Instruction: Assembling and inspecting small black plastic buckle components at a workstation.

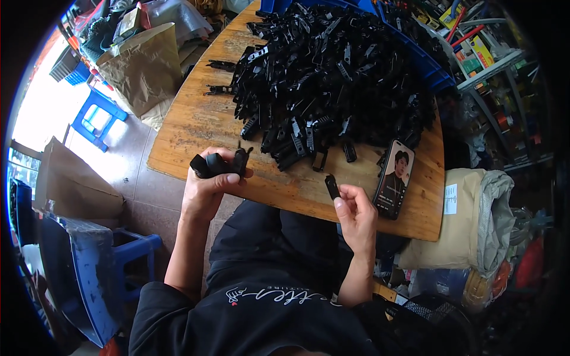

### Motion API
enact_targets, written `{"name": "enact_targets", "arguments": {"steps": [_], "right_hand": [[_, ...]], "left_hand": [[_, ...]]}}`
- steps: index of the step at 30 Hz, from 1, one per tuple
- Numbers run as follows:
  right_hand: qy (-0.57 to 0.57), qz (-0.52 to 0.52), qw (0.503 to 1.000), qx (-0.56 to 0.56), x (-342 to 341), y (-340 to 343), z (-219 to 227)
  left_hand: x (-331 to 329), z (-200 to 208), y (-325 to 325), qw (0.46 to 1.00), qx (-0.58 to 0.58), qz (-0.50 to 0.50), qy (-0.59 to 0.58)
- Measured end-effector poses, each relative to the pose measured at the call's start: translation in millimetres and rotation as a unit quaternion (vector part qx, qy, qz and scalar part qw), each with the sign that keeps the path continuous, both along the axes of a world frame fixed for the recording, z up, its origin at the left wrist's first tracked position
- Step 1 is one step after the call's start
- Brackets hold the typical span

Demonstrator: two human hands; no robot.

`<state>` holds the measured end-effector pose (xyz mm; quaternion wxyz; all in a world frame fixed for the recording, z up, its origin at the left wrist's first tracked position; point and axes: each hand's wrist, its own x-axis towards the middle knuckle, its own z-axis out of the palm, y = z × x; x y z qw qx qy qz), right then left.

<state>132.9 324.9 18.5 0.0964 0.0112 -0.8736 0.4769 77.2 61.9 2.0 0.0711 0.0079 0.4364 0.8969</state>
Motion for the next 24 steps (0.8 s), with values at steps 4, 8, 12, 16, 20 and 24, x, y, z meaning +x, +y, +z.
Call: {"name": "enact_targets", "arguments": {"steps": [4, 8, 12, 16, 20, 24], "right_hand": [[0.059, 0.029, 0.993, 0.094, -11.1, -4.6, -5.4], [0.117, 0.024, 0.962, 0.244, -25.7, 0.3, 0.7], [0.164, -0.106, 0.951, 0.239, -52.1, 10.3, 8.4], [0.153, -0.087, 0.932, 0.316, -72.4, 11.9, -2.9], [0.111, -0.110, 0.942, 0.297, -67.7, 17.4, -7.1], [0.085, -0.102, 0.982, 0.133, -58.3, 25.8, -3.0]], "left_hand": [[5.6, 2.4, 3.8, 1.000, -0.001, -0.012, -0.009], [8.1, 1.6, 7.8, 1.000, -0.016, -0.011, -0.001], [9.3, 2.5, 10.7, 1.000, -0.028, -0.012, 0.000], [11.4, 3.1, 13.3, 1.000, -0.014, -0.020, -0.005], [11.7, 3.6, 12.1, 1.000, -0.006, -0.024, -0.018], [11.9, 0.8, 12.1, 1.000, -0.007, -0.017, -0.008]]}}
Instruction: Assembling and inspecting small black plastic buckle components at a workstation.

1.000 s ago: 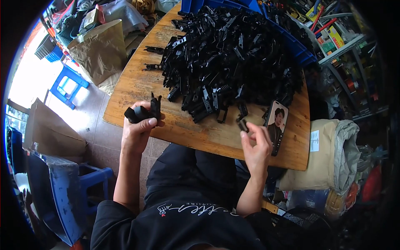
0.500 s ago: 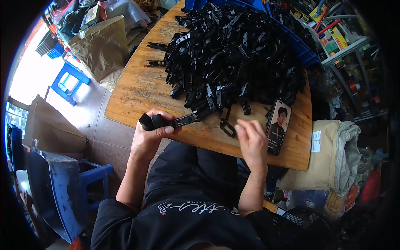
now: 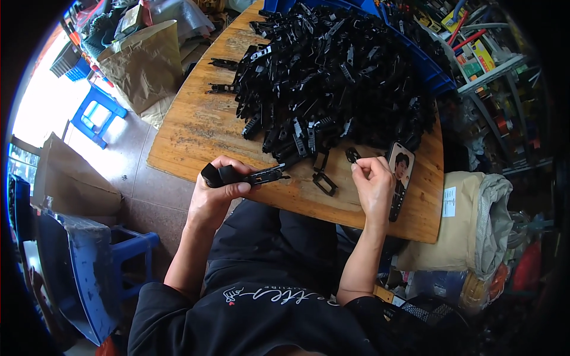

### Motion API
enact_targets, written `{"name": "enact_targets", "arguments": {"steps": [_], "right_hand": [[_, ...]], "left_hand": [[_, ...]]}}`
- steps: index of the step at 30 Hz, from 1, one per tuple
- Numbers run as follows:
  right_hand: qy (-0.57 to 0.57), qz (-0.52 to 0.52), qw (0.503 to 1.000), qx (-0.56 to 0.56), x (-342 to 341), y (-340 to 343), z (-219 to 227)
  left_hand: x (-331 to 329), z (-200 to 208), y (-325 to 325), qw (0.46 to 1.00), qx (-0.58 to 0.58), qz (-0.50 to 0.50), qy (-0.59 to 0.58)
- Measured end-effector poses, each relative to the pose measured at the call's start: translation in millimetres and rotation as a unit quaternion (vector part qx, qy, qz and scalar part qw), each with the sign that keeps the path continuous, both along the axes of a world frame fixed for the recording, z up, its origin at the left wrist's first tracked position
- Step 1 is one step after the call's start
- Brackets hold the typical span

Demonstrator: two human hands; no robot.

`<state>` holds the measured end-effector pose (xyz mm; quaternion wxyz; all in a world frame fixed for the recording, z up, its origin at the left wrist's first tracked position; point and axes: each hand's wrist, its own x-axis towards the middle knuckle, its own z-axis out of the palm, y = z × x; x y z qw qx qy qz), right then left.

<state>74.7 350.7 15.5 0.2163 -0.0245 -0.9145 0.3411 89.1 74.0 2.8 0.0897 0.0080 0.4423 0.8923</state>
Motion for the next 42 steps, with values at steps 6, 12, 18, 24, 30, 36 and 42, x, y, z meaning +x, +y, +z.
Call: {"name": "enact_targets", "arguments": {"steps": [6, 12, 18, 24, 30, 36, 42], "right_hand": [[-0.020, 0.023, 0.999, -0.020, 3.2, 0.0, 6.3], [-0.010, 0.024, 1.000, -0.002, 2.2, 3.6, 1.9], [0.010, 0.063, 0.996, 0.061, 3.7, 0.5, 4.1], [-0.001, 0.038, 0.999, 0.025, 7.6, -4.0, 9.5], [-0.015, 0.043, 0.997, 0.056, 8.4, -6.7, 11.8], [-0.017, 0.071, 0.993, 0.093, 7.0, -3.8, 4.0], [-0.035, 0.069, 0.992, 0.097, 4.1, -6.5, 5.3]], "left_hand": [[0.4, -1.1, 3.6, 1.000, 0.019, -0.007, -0.009], [0.5, 0.6, 3.7, 1.000, 0.019, -0.003, -0.006], [1.6, 0.9, 3.3, 0.998, 0.050, -0.027, -0.011], [2.2, -0.4, 3.5, 0.998, 0.047, -0.030, -0.014], [2.8, 1.2, 7.2, 0.998, 0.039, -0.043, -0.022], [3.1, -1.2, 10.1, 0.998, 0.031, -0.047, -0.019], [3.9, 0.1, 13.3, 0.999, 0.005, -0.029, -0.028]]}}
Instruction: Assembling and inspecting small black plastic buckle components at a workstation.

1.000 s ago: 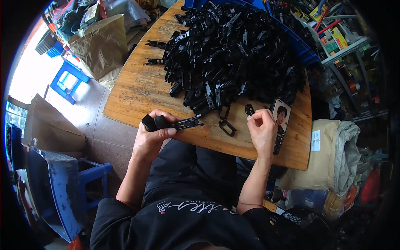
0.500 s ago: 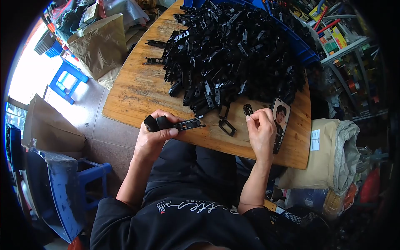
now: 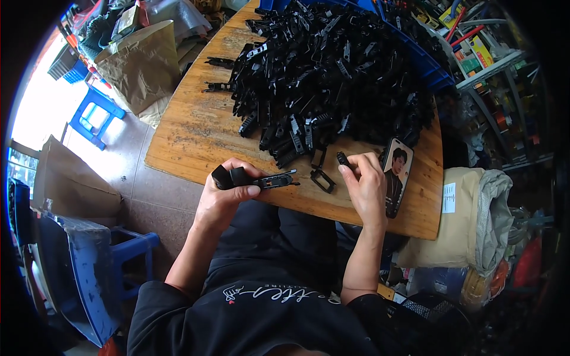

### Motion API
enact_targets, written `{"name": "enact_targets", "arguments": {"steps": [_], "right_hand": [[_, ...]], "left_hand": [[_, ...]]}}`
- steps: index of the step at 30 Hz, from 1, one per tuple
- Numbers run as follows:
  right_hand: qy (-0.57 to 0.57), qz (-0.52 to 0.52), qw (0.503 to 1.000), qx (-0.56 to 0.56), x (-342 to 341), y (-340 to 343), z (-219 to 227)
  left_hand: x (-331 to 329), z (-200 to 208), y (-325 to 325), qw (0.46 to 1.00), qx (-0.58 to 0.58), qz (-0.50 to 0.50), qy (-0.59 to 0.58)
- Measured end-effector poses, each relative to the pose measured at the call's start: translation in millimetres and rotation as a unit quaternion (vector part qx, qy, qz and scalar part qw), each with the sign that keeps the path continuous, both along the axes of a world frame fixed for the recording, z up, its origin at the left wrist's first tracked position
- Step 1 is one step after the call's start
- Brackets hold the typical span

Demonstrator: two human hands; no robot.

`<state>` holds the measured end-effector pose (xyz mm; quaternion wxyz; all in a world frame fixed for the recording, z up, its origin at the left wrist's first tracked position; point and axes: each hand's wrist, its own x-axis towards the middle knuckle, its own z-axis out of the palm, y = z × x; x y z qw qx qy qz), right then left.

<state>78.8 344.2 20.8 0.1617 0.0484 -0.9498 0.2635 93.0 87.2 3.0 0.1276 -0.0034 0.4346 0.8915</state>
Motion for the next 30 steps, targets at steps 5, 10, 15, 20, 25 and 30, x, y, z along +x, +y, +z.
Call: {"name": "enact_targets", "arguments": {"steps": [5, 10, 15, 20, 25, 30], "right_hand": [[-0.028, 0.026, 0.997, -0.060, -2.5, 2.1, 4.1], [-0.013, 0.016, 0.999, -0.050, -4.2, -3.0, 8.3], [0.007, -0.006, 0.999, -0.048, -2.8, -7.4, 9.0], [-0.014, -0.054, 0.996, 0.068, -5.8, -20.6, 2.1], [0.016, -0.047, 0.998, 0.038, -2.1, -6.1, 1.2], [0.047, -0.050, 0.998, 0.013, -3.0, -4.4, -5.0]], "left_hand": [[-1.2, -0.8, -1.9, 1.000, 0.018, -0.013, -0.005], [-0.9, -2.8, -0.2, 1.000, -0.002, 0.001, -0.003], [-0.7, -0.2, 0.7, 1.000, 0.004, -0.005, -0.015], [-0.5, -1.7, -0.1, 1.000, 0.006, -0.012, 0.002], [0.0, -3.1, -1.7, 1.000, -0.012, 0.000, -0.003], [0.8, -1.4, 0.4, 1.000, -0.002, 0.003, -0.004]]}}
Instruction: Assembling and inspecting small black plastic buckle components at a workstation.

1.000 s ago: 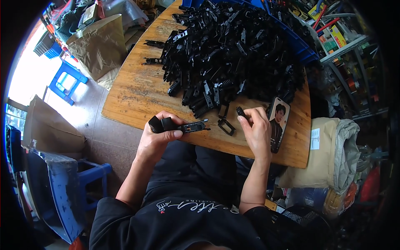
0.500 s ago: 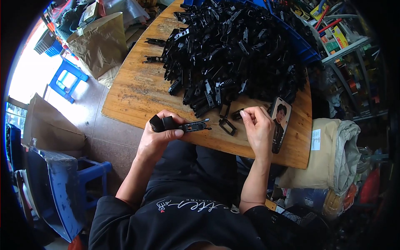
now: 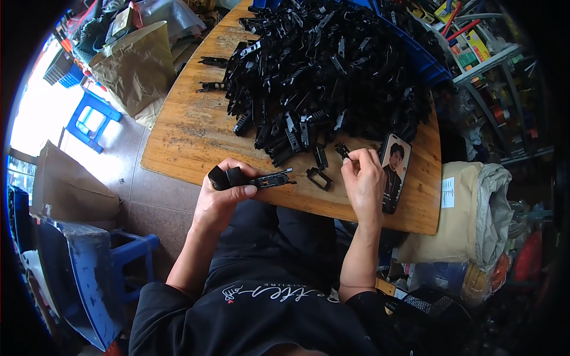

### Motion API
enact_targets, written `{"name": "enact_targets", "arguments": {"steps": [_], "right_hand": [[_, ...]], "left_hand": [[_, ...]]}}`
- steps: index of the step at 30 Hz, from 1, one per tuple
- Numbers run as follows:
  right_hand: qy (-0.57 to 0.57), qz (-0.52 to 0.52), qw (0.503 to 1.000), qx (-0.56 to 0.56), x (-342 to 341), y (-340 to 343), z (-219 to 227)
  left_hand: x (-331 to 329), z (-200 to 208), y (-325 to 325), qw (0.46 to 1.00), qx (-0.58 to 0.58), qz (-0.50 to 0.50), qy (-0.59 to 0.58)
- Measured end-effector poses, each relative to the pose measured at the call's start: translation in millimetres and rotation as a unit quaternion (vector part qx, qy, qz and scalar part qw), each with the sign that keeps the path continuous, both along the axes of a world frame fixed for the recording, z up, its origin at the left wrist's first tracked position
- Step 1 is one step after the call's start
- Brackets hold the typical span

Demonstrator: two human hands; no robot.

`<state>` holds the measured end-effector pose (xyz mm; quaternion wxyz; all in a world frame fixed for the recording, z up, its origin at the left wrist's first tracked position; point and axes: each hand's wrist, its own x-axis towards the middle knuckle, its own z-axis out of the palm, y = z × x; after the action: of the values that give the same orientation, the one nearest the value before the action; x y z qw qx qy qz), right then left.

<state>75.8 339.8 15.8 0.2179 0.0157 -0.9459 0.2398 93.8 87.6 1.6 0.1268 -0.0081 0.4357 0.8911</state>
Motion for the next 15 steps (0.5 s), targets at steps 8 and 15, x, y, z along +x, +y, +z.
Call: {"name": "enact_targets", "arguments": {"steps": [8, 15], "right_hand": [[0.009, 0.038, 0.999, -0.023, 0.5, -4.4, 0.5], [0.084, 0.059, 0.994, 0.023, 0.5, -2.7, 6.2]], "left_hand": [[1.3, -1.8, -2.0, 0.999, 0.020, -0.005, 0.026], [1.4, -2.1, -0.8, 0.999, 0.026, -0.014, 0.017]]}}
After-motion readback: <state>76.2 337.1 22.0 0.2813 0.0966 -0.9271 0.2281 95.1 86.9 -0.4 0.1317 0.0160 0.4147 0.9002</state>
